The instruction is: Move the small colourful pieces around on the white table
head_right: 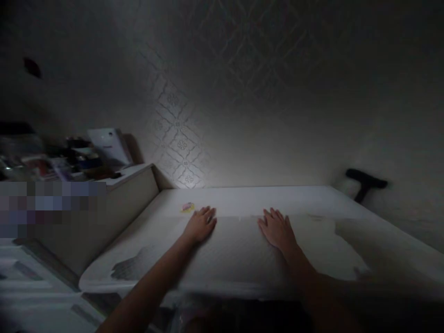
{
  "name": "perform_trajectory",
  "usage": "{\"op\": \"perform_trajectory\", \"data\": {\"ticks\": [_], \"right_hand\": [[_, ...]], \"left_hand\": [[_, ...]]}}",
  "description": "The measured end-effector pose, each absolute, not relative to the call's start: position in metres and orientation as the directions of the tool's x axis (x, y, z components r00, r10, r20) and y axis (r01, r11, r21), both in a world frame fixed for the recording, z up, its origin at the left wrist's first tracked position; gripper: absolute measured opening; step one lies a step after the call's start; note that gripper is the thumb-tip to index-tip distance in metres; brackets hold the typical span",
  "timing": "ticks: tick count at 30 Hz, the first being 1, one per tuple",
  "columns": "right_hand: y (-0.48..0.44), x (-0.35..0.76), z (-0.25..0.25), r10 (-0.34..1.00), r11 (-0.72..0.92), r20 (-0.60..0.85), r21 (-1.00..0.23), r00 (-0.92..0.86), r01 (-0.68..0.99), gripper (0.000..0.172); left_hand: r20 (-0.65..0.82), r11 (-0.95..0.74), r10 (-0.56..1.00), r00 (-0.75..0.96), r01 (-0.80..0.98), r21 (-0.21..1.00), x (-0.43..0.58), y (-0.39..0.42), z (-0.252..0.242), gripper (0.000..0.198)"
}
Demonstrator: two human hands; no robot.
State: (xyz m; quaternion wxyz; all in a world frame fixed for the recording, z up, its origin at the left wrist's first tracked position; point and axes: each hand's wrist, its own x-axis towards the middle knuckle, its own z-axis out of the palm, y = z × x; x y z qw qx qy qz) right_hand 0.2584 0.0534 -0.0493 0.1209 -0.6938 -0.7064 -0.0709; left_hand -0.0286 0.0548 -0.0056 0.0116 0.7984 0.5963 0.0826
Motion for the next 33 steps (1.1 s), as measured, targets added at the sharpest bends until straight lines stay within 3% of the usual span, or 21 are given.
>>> {"op": "perform_trajectory", "data": {"ticks": [8,33], "right_hand": [[0.0553,0.2607,-0.0545,0.941,0.037,0.339,-0.072,-0.01,0.997,0.047],[0.0544,0.2594,-0.0496,0.944,0.044,0.33,-0.105,-0.007,0.993,0.046]], "left_hand": [[0.098,-0.283,0.957,0.273,0.953,0.108,-0.0299,0.056,-0.0067,0.052],[0.104,-0.297,0.952,0.287,0.948,0.112,-0.0316,0.0562,-0.0065,0.05]]}}
